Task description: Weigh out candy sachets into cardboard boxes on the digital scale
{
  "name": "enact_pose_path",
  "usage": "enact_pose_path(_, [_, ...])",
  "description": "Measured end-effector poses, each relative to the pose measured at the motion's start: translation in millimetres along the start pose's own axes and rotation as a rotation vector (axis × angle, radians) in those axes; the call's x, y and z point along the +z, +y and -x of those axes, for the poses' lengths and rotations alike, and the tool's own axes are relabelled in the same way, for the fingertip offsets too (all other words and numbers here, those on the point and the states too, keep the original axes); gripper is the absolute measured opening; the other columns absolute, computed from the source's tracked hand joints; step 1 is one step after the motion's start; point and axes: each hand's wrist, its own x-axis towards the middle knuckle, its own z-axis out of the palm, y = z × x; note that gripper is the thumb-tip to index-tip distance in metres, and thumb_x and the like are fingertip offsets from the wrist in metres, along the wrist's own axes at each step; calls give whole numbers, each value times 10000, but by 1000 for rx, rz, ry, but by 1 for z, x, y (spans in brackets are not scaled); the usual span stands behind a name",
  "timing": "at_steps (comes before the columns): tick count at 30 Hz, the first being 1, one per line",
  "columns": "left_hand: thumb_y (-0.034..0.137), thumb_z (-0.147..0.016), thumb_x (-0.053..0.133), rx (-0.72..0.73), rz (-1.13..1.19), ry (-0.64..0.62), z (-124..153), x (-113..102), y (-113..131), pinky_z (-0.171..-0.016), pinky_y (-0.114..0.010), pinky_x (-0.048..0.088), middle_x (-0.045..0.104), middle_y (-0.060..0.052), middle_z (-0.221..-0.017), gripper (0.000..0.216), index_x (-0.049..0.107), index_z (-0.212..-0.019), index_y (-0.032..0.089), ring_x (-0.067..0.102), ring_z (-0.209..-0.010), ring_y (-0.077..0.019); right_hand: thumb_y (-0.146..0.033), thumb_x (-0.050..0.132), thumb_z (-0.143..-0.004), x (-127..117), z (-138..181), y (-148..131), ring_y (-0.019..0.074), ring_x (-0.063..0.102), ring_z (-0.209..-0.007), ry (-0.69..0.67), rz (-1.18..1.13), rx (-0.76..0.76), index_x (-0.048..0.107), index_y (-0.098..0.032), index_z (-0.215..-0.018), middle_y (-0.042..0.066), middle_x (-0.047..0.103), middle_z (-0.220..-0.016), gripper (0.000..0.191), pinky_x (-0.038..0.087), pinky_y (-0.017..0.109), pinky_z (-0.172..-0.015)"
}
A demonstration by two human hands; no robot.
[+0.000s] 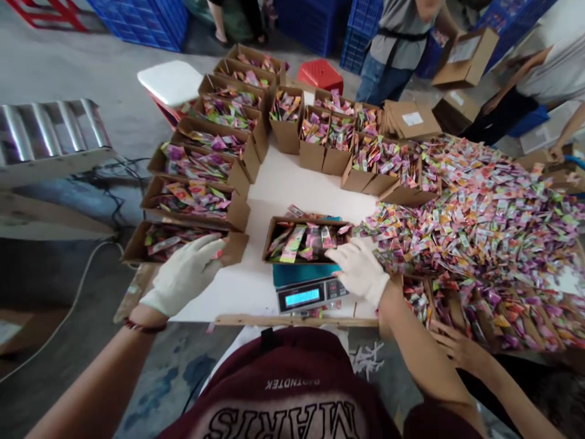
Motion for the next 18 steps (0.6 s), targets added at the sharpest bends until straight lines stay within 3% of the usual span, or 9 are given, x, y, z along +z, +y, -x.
enact_pose_path(4, [274, -938, 432, 39, 183, 144, 6, -1, 34, -1082, -442, 490, 600, -148, -1400, 419, 626, -1297, 178, 583, -1279, -308, -279, 605, -922, -24, 22, 14, 299, 563, -1241, 256, -158, 129, 584, -163, -1331, 150, 621, -1317, 425, 452, 453, -1084])
enact_pose_path(7, [311, -961, 446, 45, 231, 181, 10, -1, 46, -1094, -436, 487, 599, -144, -1400, 396, 620, -1291, 180, 573, -1299, -297, -231, 596, -903, -32, 13, 15, 309, 536, -1284, 267, -155, 146, 561, -168, -1355, 149, 581, -1352, 458, 449, 454, -1100])
enact_pose_path(11, [337, -982, 433, 58, 250, 184, 17, -3, 50, -1094, -424, 489, 617, -130, -1372, 364, 631, -1247, 188, 580, -1296, -284, -255, 623, -907, -32, -18, 1, 301, 566, -1214, 149, -96, 123, 542, -178, -1375, 130, 575, -1354, 481, 470, 436, -1049])
enact_pose_path(15, [344, -981, 438, 44, 257, 194, 27, -1, 52, -1090, -420, 495, 618, -128, -1366, 346, 640, -1213, 187, 591, -1281, -280, -320, 672, -879, -22, -51, -13, 322, 590, -1135, -93, 110, 195, 516, -198, -1442, 140, 566, -1341, 596, 482, 433, -947])
enact_pose_path(18, [355, -979, 446, 31, 274, 183, 33, 2, 52, -1080, -424, 505, 620, -126, -1355, 332, 651, -1183, 193, 601, -1263, -280, -258, 621, -896, -10, -69, -15, 314, 626, -1087, -256, 213, 229, 558, -235, -1424, 142, 591, -1301, 533, 485, 404, -887])
